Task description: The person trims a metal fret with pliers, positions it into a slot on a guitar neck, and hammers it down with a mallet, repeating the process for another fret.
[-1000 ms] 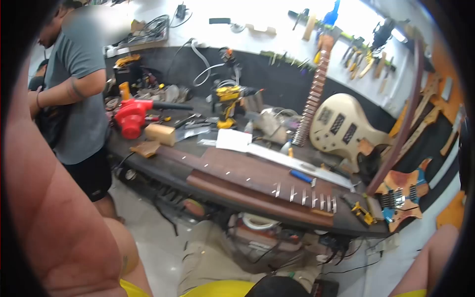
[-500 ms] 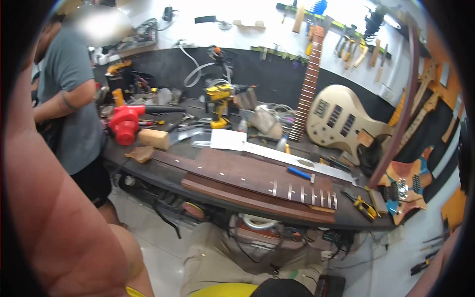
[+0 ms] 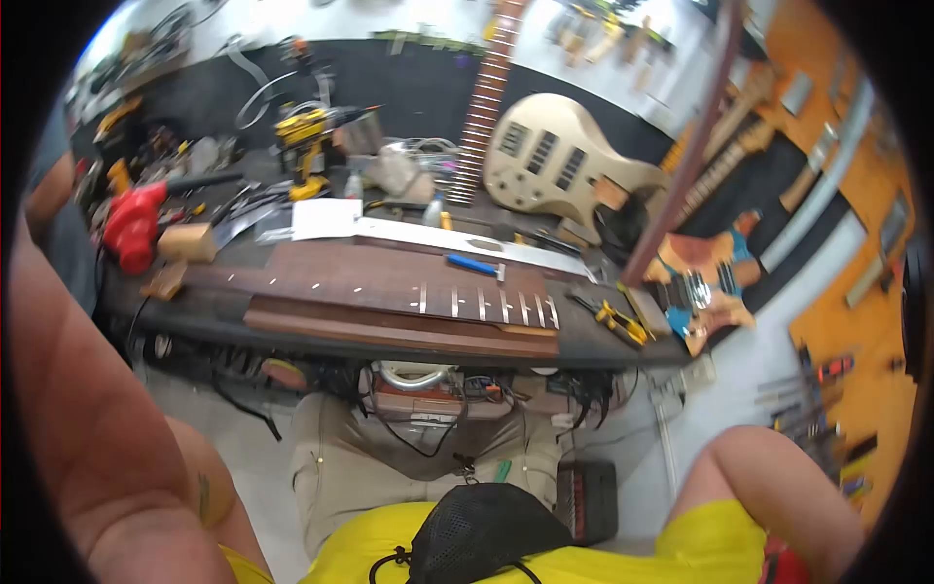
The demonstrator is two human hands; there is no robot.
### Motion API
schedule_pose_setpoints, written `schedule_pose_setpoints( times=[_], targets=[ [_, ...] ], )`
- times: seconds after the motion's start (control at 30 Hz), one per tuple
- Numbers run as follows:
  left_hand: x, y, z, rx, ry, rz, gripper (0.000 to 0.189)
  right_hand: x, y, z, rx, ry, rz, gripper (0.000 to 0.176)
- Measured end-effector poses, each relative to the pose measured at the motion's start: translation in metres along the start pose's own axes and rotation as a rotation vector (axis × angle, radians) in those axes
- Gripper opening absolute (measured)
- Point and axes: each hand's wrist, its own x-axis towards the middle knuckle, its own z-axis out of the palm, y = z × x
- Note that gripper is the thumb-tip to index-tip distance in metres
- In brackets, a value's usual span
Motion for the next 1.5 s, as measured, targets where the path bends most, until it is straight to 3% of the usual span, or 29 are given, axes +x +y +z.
schedule_pose_setpoints(
  times=[0.07, 0.17, 0.2, 0.23, 0.3, 0.37, 0.5, 0.57, 0.63, 0.77, 0.83, 0.9, 0.97, 1.03, 1.1, 1.23, 1.43, 1.5],
  targets=[
    [-0.005, 0.0, 0.007, 0.052, 0.069, -0.045, 0.055, -0.041, 0.028, 0.024, 0.113, 0.043, 0.205, 0.037],
    [-0.043, 0.019, 0.024, 0.202, 0.06, -0.366, 0.055, -0.168, 0.068, 0.084, 0.172, -0.103, 0.903, 0.038],
    [-0.057, 0.021, 0.018, 0.229, -0.137, -0.499, 0.055, -0.21, 0.072, 0.102, 0.028, -0.267, 1.144, 0.033],
    [-0.081, 0.022, 0.015, 0.256, -0.337, -0.631, 0.056, -0.266, 0.08, 0.114, 0.039, -0.256, 1.317, 0.028],
    [-0.12, 0.014, 0.028, 0.034, -0.483, -0.892, 0.048, -0.347, 0.078, 0.128, 0.05, -0.131, 1.414, 0.025],
    [-0.145, 0.006, 0.041, -0.029, -0.612, -1.029, 0.041, -0.372, 0.08, 0.137, -0.039, -0.096, 1.377, 0.023],
    [-0.157, -0.013, 0.058, 0.021, -0.799, -0.961, 0.037, -0.407, 0.082, 0.152, -0.076, -0.004, 1.242, 0.019],
    [-0.156, -0.021, 0.067, -0.007, -0.827, -1.031, 0.031, -0.431, 0.078, 0.171, 0.022, 0.179, 1.367, 0.018],
    [-0.16, -0.032, 0.075, 0.046, -0.841, -1.056, 0.031, -0.433, 0.067, 0.174, -0.307, -0.055, 1.204, 0.017],
    [-0.176, -0.079, 0.074, 0.201, -0.918, -1.1, 0.027, -0.434, 0.065, 0.175, -0.273, -0.051, 1.215, 0.018],
    [-0.17, -0.113, 0.067, 0.34, -0.959, -1.26, 0.024, -0.44, 0.065, 0.173, -0.262, -0.078, 1.198, 0.018],
    [-0.178, -0.158, 0.039, 0.558, -0.862, -1.072, 0.022, -0.44, 0.065, 0.172, -0.295, -0.141, 1.149, 0.018],
    [-0.177, -0.197, 0.007, 0.734, -0.743, -1.199, 0.021, -0.444, 0.064, 0.169, -0.276, -0.179, 1.144, 0.019],
    [-0.182, -0.22, -0.025, 0.928, -0.901, -1.152, 0.021, -0.447, 0.064, 0.17, -0.275, -0.185, 1.099, 0.02],
    [-0.207, -0.243, -0.057, 0.901, -1.186, -1.22, 0.019, -0.447, 0.064, 0.17, -0.261, -0.2, 1.078, 0.021],
    [-0.253, -0.236, -0.066, 0.875, -1.527, -1.225, 0.022, -0.448, 0.065, 0.169, -0.278, -0.253, 1.025, 0.022],
    [-0.279, -0.229, -0.074, 1.001, -1.6, -1.187, 0.018, -0.445, 0.067, 0.171, -0.285, -0.25, 1.01, 0.024],
    [-0.274, -0.224, -0.074, 1.001, -1.53, -1.224, 0.017, -0.443, 0.065, 0.172, -0.296, -0.242, 1.006, 0.023]
  ],
)
